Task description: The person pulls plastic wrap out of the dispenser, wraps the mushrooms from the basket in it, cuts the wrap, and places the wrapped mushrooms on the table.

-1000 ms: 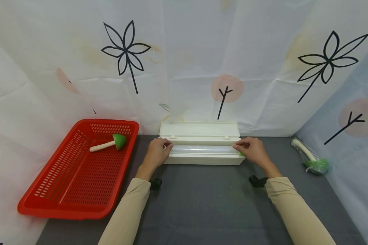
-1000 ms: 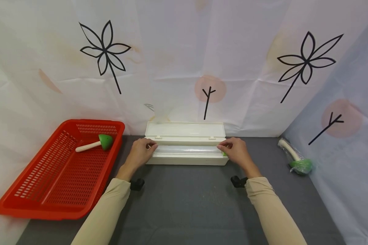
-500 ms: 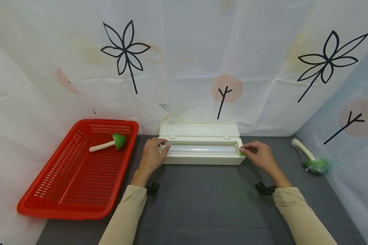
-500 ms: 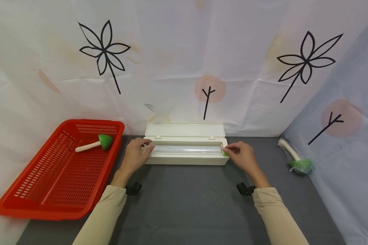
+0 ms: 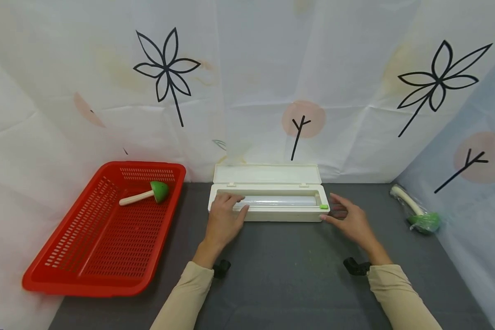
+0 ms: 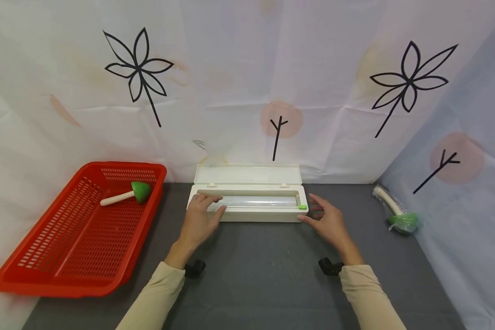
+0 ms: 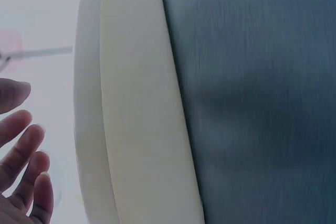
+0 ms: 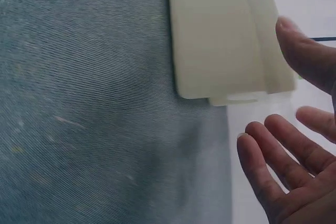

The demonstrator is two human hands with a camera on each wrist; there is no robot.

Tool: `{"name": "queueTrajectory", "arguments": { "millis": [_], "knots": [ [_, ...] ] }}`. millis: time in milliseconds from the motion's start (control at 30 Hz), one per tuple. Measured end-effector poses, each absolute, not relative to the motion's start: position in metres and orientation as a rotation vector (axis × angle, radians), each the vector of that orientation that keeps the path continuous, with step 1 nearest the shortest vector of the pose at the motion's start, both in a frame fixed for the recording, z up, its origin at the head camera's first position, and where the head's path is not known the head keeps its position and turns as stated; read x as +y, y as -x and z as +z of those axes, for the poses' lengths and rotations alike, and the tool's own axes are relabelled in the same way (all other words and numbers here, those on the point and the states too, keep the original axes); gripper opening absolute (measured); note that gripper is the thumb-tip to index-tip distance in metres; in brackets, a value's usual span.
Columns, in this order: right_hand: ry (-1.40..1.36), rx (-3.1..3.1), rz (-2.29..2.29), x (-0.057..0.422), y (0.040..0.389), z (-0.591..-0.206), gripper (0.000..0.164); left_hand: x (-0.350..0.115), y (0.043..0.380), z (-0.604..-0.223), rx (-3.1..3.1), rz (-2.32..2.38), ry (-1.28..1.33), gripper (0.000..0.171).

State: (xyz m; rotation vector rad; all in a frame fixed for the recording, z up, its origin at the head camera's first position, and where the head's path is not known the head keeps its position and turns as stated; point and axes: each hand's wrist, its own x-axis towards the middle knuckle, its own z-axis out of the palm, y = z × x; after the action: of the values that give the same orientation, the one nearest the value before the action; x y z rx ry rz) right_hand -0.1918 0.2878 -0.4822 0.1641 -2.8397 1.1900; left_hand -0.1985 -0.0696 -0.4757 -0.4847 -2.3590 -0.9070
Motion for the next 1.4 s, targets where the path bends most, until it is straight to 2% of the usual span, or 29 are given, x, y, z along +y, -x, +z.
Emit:
{"name": "queueTrajectory", "arguments": {
  "millis": [167, 367, 667, 1033, 1400],
  "knots": [
    [-0.140, -2.821, 1.267, 0.283, 0.197, -0.495, 0.088, -0.035, 0.191, -0.477, -2.393, -0.947, 0.598, 0.024],
    [-0.147, -2.698, 1.323, 0.278, 0.200, -0.506, 0.080, -0.003, 0.192, -0.474, -2.433, -1.059, 0.648, 0.025],
    [-0.140, -2.554, 1.385, 0.276, 0.201, -0.511, 0.069, 0.021, 0.205, -0.471, -2.473, -1.150, 0.688, 0.025],
    [-0.206, -2.504, 1.423, 0.275, 0.199, -0.515, 0.064, 0.057, 0.221, -0.469, -2.576, -1.195, 0.771, 0.022],
    [-0.234, -2.539, 1.406, 0.280, 0.196, -0.514, 0.063, 0.085, 0.220, -0.480, -2.562, -1.030, 0.637, 0.024]
  ]
}}
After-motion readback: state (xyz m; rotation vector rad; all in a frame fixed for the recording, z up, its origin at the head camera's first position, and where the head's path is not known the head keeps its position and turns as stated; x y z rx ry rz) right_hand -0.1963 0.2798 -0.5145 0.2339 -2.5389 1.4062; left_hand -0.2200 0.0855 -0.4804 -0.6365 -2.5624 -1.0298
